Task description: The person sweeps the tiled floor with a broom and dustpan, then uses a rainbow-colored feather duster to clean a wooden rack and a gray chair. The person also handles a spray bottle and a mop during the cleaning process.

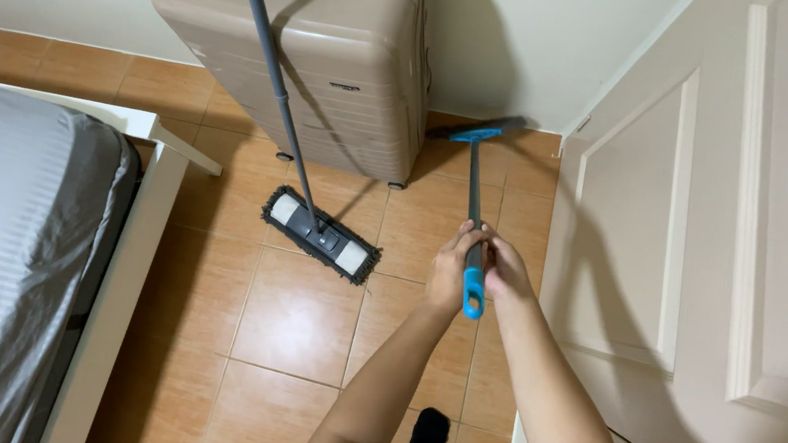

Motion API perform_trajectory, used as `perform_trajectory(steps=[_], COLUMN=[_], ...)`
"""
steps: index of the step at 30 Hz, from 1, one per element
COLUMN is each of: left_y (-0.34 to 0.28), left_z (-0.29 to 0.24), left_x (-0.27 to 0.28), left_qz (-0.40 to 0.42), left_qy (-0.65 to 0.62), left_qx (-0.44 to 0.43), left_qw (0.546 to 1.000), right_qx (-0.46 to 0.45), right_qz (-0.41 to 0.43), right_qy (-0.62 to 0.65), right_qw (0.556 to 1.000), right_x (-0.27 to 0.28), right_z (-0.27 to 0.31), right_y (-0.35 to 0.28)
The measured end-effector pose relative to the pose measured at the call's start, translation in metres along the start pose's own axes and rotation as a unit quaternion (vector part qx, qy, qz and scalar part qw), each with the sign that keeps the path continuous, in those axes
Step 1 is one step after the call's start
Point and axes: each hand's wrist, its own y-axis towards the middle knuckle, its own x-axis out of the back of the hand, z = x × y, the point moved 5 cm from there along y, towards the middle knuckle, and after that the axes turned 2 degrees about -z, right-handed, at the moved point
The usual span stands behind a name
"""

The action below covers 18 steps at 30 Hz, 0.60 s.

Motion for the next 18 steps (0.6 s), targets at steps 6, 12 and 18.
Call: perform_trajectory(steps=[6, 12, 18], left_y=[0.014, 0.010, -0.021], left_z=[0.073, 0.067, 0.081], left_x=[-0.103, -0.134, -0.119], left_qz=[-0.021, 0.052, 0.137], left_qy=[-0.035, -0.094, -0.034], left_qx=[-0.049, -0.042, -0.067], left_qw=[0.998, 0.993, 0.988], right_qx=[0.035, 0.041, 0.064], right_qz=[0.014, 0.109, 0.062], right_qy=[-0.022, 0.091, 0.074], right_qw=[0.999, 0.989, 0.993], right_x=[0.052, 0.100, 0.137], right_z=[0.043, 0.067, 0.031], right_y=[0.050, 0.053, 0.032])
